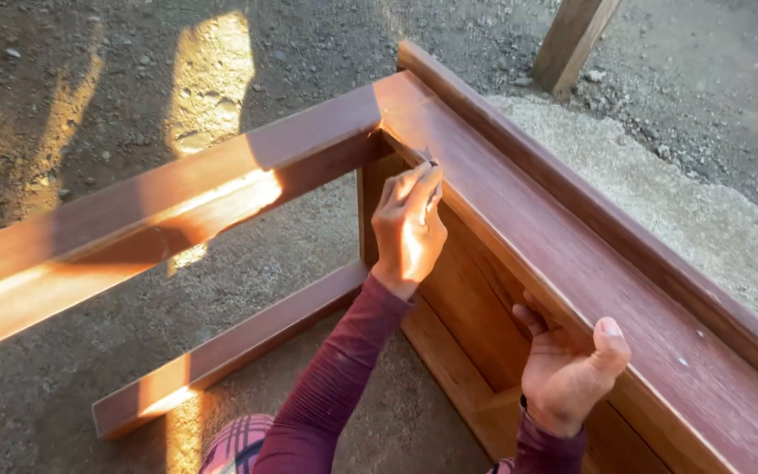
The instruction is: The person sands the wooden frame of a furniture piece using manual sandpaper.
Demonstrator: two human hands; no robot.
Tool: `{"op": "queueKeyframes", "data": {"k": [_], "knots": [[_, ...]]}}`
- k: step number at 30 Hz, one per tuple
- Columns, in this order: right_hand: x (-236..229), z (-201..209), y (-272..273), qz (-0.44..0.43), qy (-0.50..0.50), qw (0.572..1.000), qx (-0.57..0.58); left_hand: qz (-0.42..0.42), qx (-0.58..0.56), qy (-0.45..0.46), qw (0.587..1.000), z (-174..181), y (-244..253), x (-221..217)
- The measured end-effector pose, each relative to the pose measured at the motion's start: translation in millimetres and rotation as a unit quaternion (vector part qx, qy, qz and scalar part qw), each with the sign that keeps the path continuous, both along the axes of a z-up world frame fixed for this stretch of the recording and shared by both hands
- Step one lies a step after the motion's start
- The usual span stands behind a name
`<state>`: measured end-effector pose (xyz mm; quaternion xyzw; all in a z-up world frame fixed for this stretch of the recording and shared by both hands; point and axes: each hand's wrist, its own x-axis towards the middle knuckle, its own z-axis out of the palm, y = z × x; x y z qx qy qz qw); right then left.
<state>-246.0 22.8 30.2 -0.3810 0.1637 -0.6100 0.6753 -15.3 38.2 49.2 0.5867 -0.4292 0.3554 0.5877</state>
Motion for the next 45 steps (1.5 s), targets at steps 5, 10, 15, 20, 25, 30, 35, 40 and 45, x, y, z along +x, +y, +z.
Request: {"op": "queueKeyframes", "data": {"k": [5, 10, 15, 20, 25, 30, 35, 40, 45], "knots": [[-1, -4, -1, -0.010, 0.019, 1.000, 0.012, 0.000, -0.007, 0.037, 0.999, -8, -20, 47], [-6, -6, 2, -0.010, 0.011, 1.000, 0.012, 0.034, 0.036, 0.072, 0.996, -4, -9, 30], [-3, -3, -2, -0.020, 0.022, 1.000, 0.006, -0.048, -0.014, 0.030, 0.998, -1, 3, -14], [-9, -7, 0, -0.001, 0.034, 0.999, 0.013, 0.051, 0.011, 0.035, 0.998, -15, -27, 57], [-8, -9, -1, 0.009, 0.014, 1.000, -0.007, 0.002, 0.029, 0.010, 1.000, 9, 7, -14], [-10, -12, -8, 0.009, 0.020, 1.000, 0.004, -0.116, 0.009, -0.046, 0.992, 16, 16, -54], [-12, -14, -7, 0.026, 0.020, 0.999, 0.002, 0.047, 0.035, 0.024, 0.998, -16, -46, 78], [-13, -12, -4, 0.023, 0.025, 0.999, -0.009, 0.009, 0.047, 0.042, 0.998, 4, 0, -21], [-14, -15, -11, 0.016, 0.047, 0.999, -0.014, -0.080, -0.026, -0.013, 0.996, 2, -5, -29]]}}
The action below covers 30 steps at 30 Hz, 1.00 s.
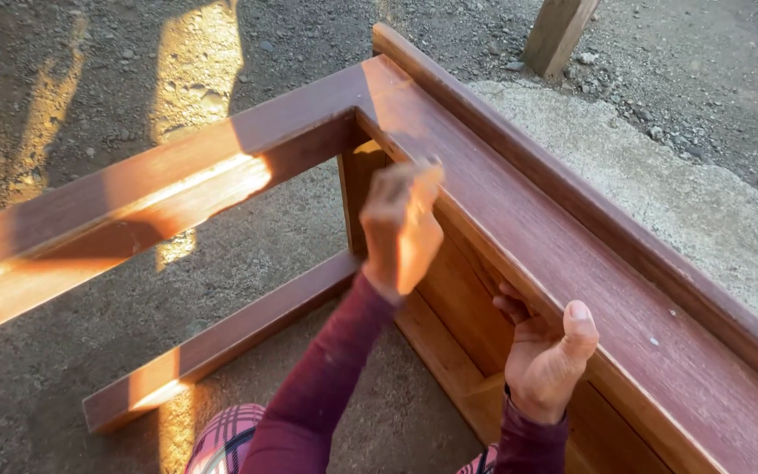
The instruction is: The person sands the wooden frame of a furniture piece using manual sandpaper.
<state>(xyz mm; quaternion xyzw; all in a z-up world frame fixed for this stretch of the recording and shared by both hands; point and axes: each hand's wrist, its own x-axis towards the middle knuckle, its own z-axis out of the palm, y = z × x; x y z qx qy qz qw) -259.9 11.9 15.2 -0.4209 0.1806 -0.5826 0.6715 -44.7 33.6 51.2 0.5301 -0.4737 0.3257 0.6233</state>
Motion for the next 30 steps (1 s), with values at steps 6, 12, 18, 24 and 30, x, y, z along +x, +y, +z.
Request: {"op": "queueKeyframes", "data": {"k": [6, 12, 18, 24, 30], "knots": [[0, 3, 7, 0.000, -0.011, 1.000, 0.012, 0.156, 0.022, 0.051, 0.986, -12, -34, 96], [1, 4, 5, -0.010, -0.022, 1.000, 0.008, 0.101, 0.101, 0.070, 0.987, -9, -3, 21], [1, -3, 2, 0.006, -0.022, 1.000, 0.016, 0.142, 0.030, 0.041, 0.988, -17, -29, 85], [2, 1, 6, -0.007, -0.037, 0.999, 0.007, 0.117, 0.021, 0.086, 0.989, -6, -12, 57], [5, -1, 0, -0.023, -0.015, 1.000, 0.001, 0.050, -0.002, 0.065, 0.997, -6, -8, 29]]}}
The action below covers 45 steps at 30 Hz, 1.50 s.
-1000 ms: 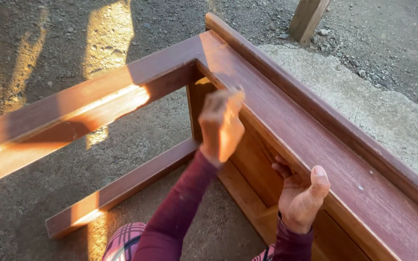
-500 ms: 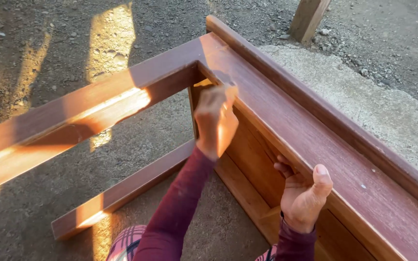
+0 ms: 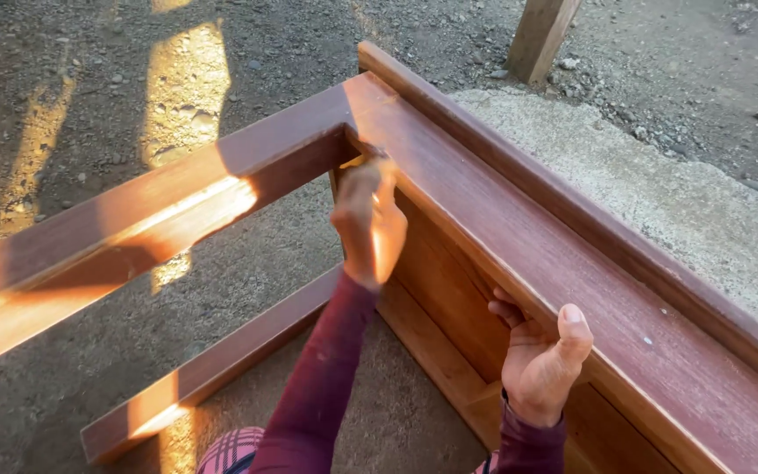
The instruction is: The person sands the wooden frame of a furniture piece using manual sandpaper.
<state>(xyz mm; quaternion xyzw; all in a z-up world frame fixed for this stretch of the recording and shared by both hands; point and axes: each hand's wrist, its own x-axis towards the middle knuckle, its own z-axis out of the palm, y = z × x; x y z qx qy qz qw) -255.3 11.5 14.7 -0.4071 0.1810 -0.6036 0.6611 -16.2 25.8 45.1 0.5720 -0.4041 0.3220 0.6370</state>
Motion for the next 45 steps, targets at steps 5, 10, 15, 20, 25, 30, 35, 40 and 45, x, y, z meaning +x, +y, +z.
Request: {"op": "queueKeyframes", "data": {"k": [5, 10, 15, 20, 25, 30, 35, 40, 45], "knots": [[1, 1, 4, -0.004, -0.010, 1.000, -0.004, 0.034, -0.007, 0.164, 0.986, -18, -28, 67], [-1, -8, -2, -0.013, -0.002, 1.000, -0.018, -0.008, -0.048, 0.075, 0.996, -2, 5, -30], [2, -8, -5, -0.011, 0.006, 1.000, -0.018, 0.053, -0.032, -0.012, 0.998, -11, -13, 13], [0, -6, -2, -0.019, 0.019, 0.999, -0.042, 0.012, 0.006, 0.057, 0.998, -9, -6, 86], [-6, -8, -3, -0.017, 0.029, 0.998, -0.046, -0.079, 0.194, 0.073, 0.975, 35, 76, 96], [-5, -6, -1, -0.020, 0.038, 0.997, -0.065, 0.009, 0.247, -0.062, 0.967, 66, 109, 112], [-13, -17, -7, -0.006, 0.028, 0.999, -0.045, 0.116, 0.407, -0.031, 0.906, 68, 92, 139], [-7, -10, -3, 0.003, 0.015, 0.999, -0.034, 0.105, 0.503, 0.075, 0.855, 90, 64, 155], [-2, -9, -1, -0.014, -0.002, 1.000, -0.023, 0.108, 0.391, 0.042, 0.913, 57, -14, 188]]}}
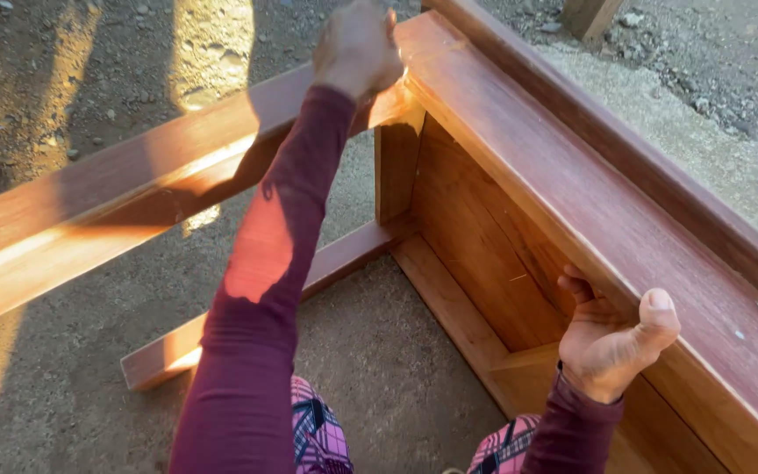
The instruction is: The person sands the wooden frame of a furniture piece using manual sandpaper.
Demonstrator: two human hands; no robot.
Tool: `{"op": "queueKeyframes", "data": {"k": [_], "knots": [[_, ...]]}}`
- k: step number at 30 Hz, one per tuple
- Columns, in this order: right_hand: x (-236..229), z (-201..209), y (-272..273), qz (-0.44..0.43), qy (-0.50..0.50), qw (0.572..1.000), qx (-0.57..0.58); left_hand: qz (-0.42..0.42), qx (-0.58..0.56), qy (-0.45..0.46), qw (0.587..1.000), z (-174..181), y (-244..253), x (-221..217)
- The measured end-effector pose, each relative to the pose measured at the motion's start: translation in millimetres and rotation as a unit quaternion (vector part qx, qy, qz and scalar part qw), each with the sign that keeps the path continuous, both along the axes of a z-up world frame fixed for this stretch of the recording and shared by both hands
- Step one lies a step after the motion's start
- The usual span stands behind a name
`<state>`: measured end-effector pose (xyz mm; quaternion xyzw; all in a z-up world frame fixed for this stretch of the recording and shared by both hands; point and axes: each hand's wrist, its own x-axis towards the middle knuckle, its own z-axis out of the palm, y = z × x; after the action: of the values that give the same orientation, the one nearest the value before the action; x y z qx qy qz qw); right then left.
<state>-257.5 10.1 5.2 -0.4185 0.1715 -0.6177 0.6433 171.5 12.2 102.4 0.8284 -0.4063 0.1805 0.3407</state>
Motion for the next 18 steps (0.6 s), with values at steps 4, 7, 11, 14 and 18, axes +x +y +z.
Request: {"op": "queueKeyframes", "data": {"k": [4, 7, 11, 14, 18], "knots": [[-1, 6, 6, -0.009, -0.002, 1.000, 0.009, -0.001, 0.054, 0.060, 0.997, 29, 38, -24], [1, 12, 10, -0.010, -0.006, 1.000, 0.019, -0.032, 0.077, 0.085, 0.993, 24, 72, -17], [8, 20, 15, -0.014, 0.001, 1.000, 0.024, -0.014, 0.115, 0.094, 0.989, 31, 49, -26], [5, 19, 15, -0.015, 0.004, 0.999, 0.028, 0.021, 0.006, 0.041, 0.999, 9, -10, -15], [-4, 12, 12, -0.004, -0.008, 0.999, 0.039, 0.015, 0.072, 0.027, 0.997, 14, 34, -31]]}}
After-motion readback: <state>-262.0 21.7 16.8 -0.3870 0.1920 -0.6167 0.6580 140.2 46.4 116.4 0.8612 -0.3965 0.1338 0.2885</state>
